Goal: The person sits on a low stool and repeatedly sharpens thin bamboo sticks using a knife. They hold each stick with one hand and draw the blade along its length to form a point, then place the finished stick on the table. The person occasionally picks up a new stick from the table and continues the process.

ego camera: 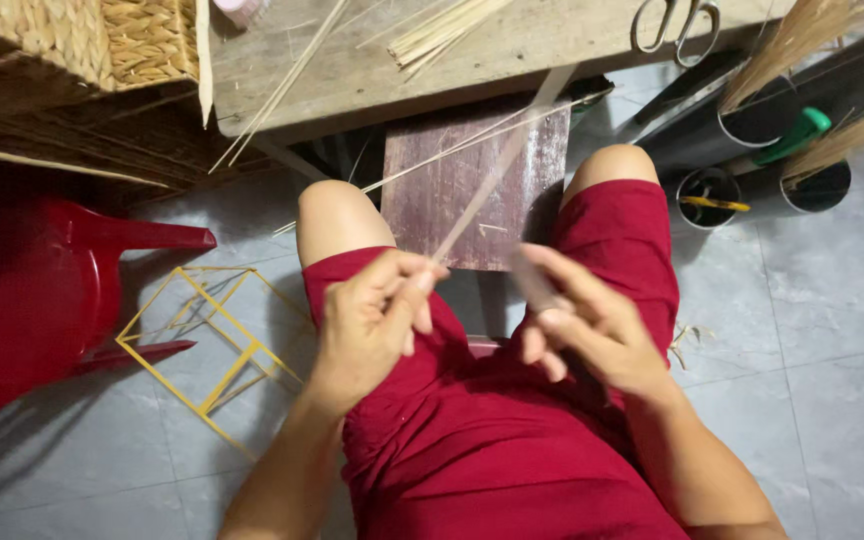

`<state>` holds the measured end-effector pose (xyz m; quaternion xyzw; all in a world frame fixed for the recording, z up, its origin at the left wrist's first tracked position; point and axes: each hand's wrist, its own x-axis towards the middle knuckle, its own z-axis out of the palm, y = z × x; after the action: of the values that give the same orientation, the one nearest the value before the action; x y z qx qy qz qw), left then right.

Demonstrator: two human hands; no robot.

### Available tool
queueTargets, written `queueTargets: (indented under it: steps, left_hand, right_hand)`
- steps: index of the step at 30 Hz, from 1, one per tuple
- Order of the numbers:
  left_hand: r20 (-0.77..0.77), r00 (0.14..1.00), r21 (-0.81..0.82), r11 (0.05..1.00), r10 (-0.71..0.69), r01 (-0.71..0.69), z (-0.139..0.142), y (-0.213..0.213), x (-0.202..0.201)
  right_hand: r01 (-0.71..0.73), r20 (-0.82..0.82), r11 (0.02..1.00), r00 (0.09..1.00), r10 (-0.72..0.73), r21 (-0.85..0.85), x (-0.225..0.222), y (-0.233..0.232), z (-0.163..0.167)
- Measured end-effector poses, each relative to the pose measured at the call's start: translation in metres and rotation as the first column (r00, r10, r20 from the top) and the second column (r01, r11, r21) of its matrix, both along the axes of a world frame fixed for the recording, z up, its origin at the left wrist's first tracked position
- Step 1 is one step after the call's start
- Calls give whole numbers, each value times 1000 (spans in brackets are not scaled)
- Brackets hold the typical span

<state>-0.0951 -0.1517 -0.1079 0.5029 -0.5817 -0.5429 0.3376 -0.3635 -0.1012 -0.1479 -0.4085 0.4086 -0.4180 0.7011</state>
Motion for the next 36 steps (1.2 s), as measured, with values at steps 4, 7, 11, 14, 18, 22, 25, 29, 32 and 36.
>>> queueTargets:
  steps: [4,7,11,14,18,22,25,29,32,36]
  left_hand:
    - [-44,992,211,970,-116,122,-22,10,-13]
    - [-25,989,247,958,-143,144,-37,21,-15]
    - [49,985,215,965,-164,150,-46,30,-3]
    - [50,981,179,968,-185,173,-48,34,12]
    - [87,975,293,941,-202,169,-51,42,39]
    - [35,987,325,936,-156,136,-53,48,66]
    - [10,999,376,926,-35,28,-52,45,74]
    - [-71,995,399,916,66,-32,-51,38,51]
    - [-92,994,266,960,-66,88,-54,32,17]
    - [-75,980,176,965,-182,192,-53,29,-7]
  right_hand:
    - [-119,50,987,992,114,105,19,-3,-8]
    - [-50,81,992,996,41,118,23,-3,-21]
    - [37,97,998,994,-42,51,15,-5,-34]
    - [139,92,988,985,-145,63,-2,-6,-40]
    - [327,9,942,944,-329,74,-33,-4,-47]
    - [534,26,845,846,-533,-32,-77,-9,-43]
    - [624,34,774,780,-625,-107,-95,-11,-28]
    - [512,-66,858,855,-514,-45,-63,0,-8]
    - [133,-54,989,990,-130,65,-12,9,-8]
    - [-100,76,987,993,90,127,17,4,-15]
